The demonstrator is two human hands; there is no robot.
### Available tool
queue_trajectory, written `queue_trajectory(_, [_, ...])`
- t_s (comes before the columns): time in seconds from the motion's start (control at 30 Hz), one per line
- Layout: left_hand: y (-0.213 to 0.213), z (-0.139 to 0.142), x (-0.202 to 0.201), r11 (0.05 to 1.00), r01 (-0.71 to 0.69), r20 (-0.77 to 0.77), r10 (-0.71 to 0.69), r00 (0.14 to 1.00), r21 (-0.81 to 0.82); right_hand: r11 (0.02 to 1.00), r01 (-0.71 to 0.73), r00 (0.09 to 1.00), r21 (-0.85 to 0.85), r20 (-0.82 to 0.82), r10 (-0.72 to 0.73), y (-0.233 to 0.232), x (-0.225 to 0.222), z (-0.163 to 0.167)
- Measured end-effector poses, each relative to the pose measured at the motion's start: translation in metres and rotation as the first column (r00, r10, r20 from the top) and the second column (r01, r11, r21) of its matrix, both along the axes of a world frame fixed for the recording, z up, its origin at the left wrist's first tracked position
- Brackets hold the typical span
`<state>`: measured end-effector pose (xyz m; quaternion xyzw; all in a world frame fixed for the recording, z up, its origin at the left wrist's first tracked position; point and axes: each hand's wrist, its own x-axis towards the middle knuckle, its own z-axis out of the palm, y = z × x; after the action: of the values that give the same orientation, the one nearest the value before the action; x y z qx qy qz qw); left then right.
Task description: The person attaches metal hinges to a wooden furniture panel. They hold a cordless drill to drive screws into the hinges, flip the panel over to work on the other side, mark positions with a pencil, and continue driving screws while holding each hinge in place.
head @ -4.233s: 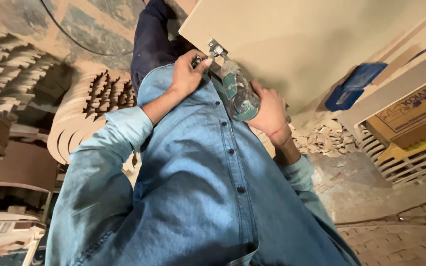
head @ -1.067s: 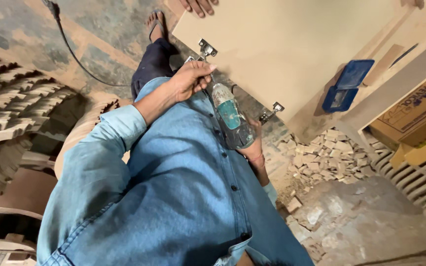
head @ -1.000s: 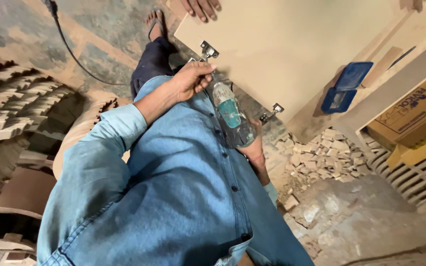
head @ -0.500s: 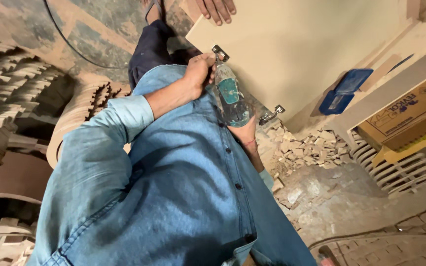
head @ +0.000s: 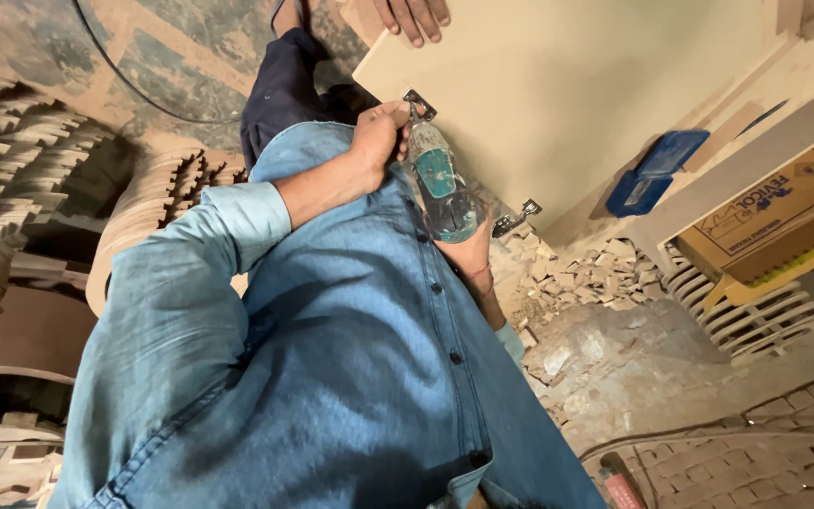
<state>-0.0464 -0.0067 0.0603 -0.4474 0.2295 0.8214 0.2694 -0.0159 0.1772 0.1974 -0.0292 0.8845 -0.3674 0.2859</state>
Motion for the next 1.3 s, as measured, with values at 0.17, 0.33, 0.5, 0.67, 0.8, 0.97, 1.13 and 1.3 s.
queue_trajectory(0.17, [0.004, -0.01, 0.001, 1.0, 0.019, 0.009, -0.019, 1.0, -0.014, 0.992, -0.118, 0.991, 0.045, -0.062, 0.121, -0.016, -0.023, 0.016])
queue_trajectory(0.33, [-0.001, 0.018, -0.003, 0.949, 0.014, -0.042, -0.029, 0.999, -0.314, 0.939, -0.307, 0.945, 0.155, -0.071, 0.321, -0.046, -0.06, 0.041])
queue_trajectory(0.5, [-0.044, 0.105, -0.009, 0.604, -0.314, -0.565, -0.282, 0.776, -0.732, 0.925, -0.324, 0.946, 0.199, 0.073, 0.315, -0.061, -0.081, 0.046])
queue_trajectory(0.67, [-0.064, 0.155, -0.045, 0.583, -0.622, -0.797, -0.592, 0.116, -0.523, 0.957, -0.179, 0.978, -0.227, 0.067, 0.199, -0.028, -0.07, 0.034])
queue_trajectory(0.8, [-0.059, 0.157, -0.051, 0.587, -0.602, -0.793, -0.595, 0.131, -0.541, 0.978, -0.201, 0.97, -0.06, 0.13, 0.207, -0.004, -0.057, 0.02])
queue_trajectory(0.97, [-0.059, 0.143, -0.048, 0.608, -0.589, -0.81, -0.568, 0.146, -0.532, 0.942, -0.332, 0.943, -0.04, -0.007, 0.332, -0.006, -0.066, 0.009])
queue_trajectory(1.13, [-0.06, 0.138, -0.049, 0.598, -0.599, -0.807, -0.573, 0.146, -0.533, 0.937, -0.341, 0.94, -0.079, -0.013, 0.341, -0.02, -0.077, 0.012])
queue_trajectory(1.3, [-0.059, 0.137, -0.047, 0.598, -0.608, -0.814, -0.563, 0.145, -0.522, 0.94, -0.323, 0.946, -0.11, -0.059, 0.318, -0.023, -0.076, 0.014])
